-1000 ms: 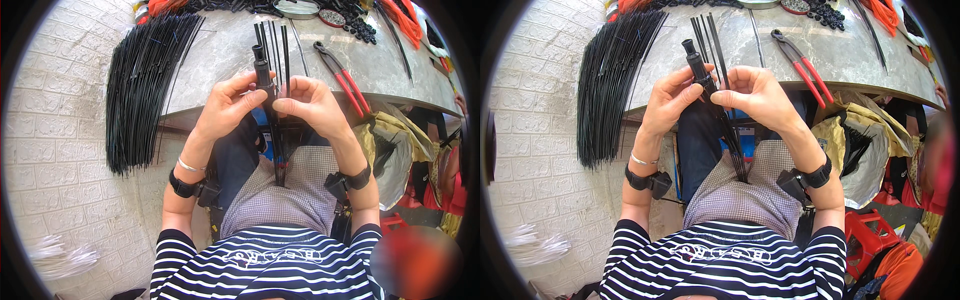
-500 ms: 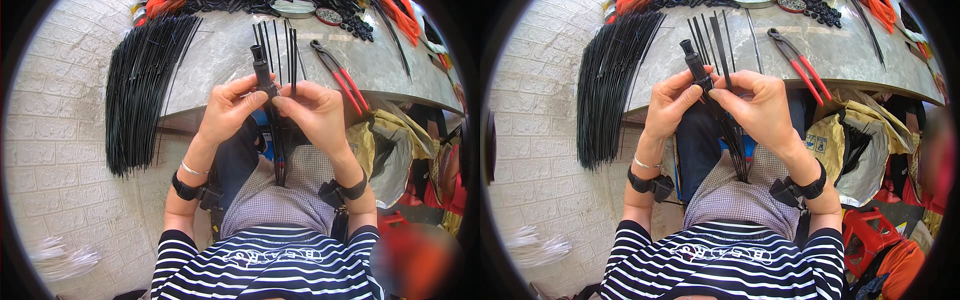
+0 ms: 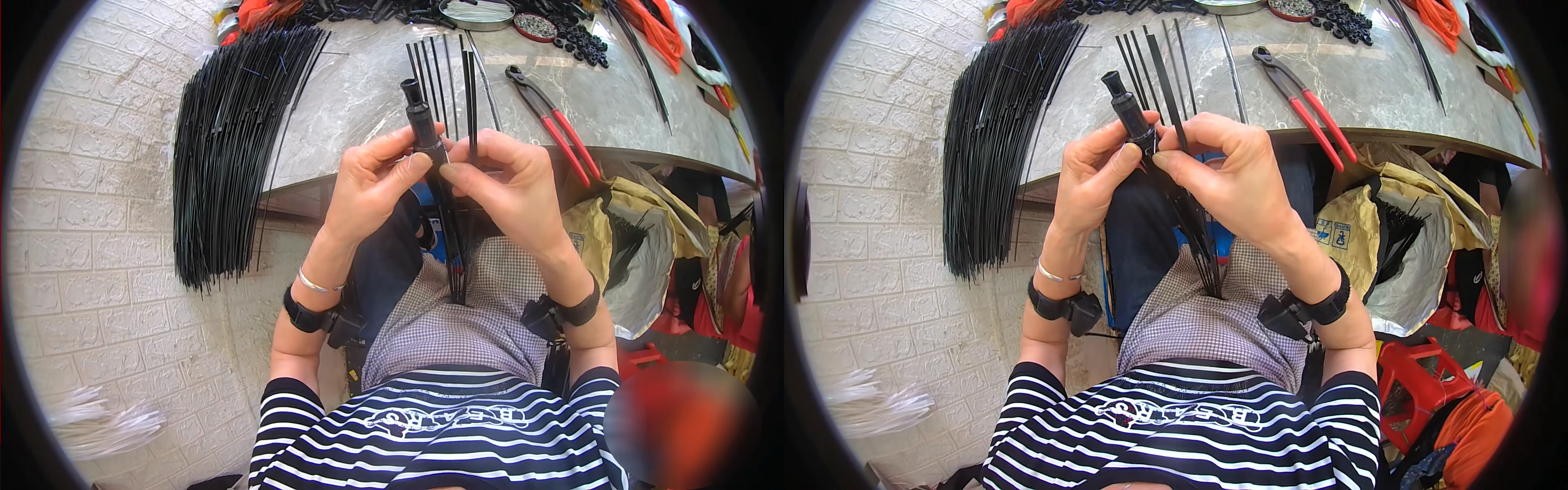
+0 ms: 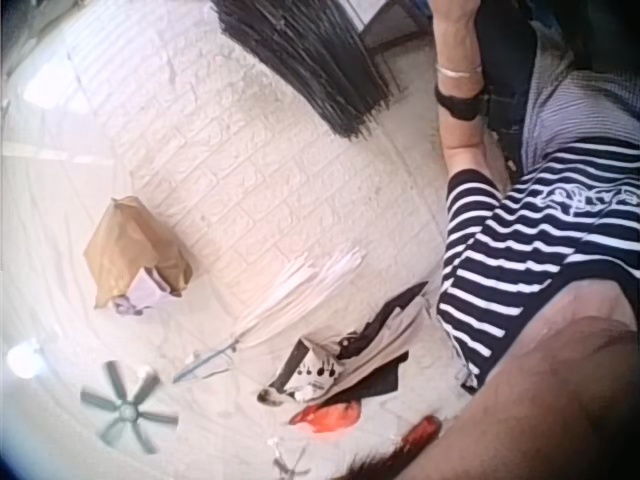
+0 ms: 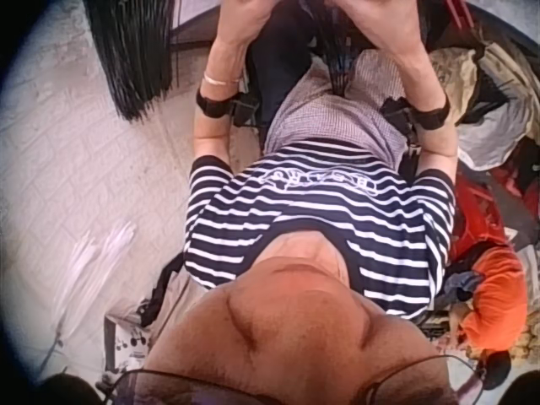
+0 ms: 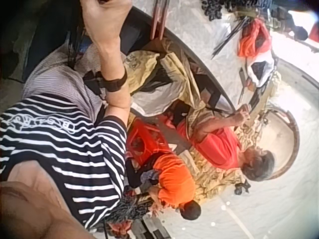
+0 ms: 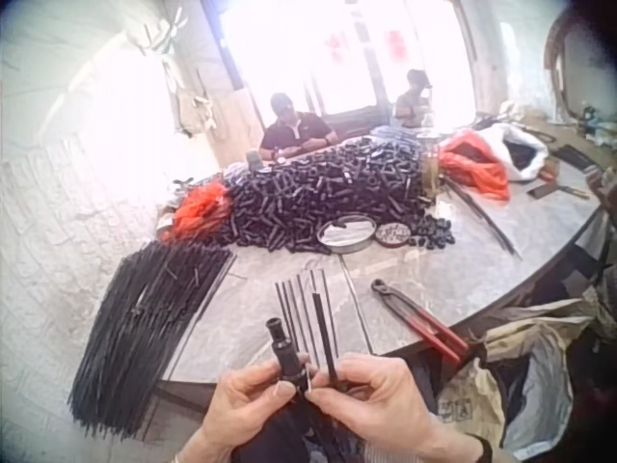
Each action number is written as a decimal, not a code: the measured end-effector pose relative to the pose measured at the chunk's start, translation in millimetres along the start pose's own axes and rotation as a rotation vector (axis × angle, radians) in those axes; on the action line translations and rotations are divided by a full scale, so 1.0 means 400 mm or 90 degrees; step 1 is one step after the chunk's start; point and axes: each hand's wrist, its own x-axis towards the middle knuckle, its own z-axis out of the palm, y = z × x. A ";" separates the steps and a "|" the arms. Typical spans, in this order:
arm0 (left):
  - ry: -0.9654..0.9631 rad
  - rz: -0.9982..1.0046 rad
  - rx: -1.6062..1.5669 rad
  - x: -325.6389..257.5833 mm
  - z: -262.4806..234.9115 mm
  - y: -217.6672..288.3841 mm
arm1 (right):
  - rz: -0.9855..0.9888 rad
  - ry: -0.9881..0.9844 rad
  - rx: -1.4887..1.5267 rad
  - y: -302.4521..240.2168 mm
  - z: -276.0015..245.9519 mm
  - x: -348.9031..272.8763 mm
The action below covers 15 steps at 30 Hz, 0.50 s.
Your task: The recorder is assembling the metal ribs and central mechanism of an umbrella, using wire and pliers to secure parts together.
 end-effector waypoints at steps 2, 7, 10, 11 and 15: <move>0.000 -0.003 -0.004 -0.001 -0.004 -0.004 | -0.015 0.001 -0.010 0.000 0.001 0.000; 0.001 -0.009 -0.022 -0.007 -0.014 -0.015 | -0.044 0.009 -0.105 -0.025 0.012 0.002; 0.009 0.000 -0.019 -0.013 -0.010 -0.014 | -0.064 0.002 -0.134 -0.034 0.013 -0.001; 0.009 0.003 -0.038 -0.014 -0.007 -0.016 | -0.068 -0.002 -0.137 -0.036 0.013 -0.002; 0.013 0.000 -0.006 -0.016 -0.007 -0.010 | -0.063 -0.005 -0.115 -0.029 0.019 -0.002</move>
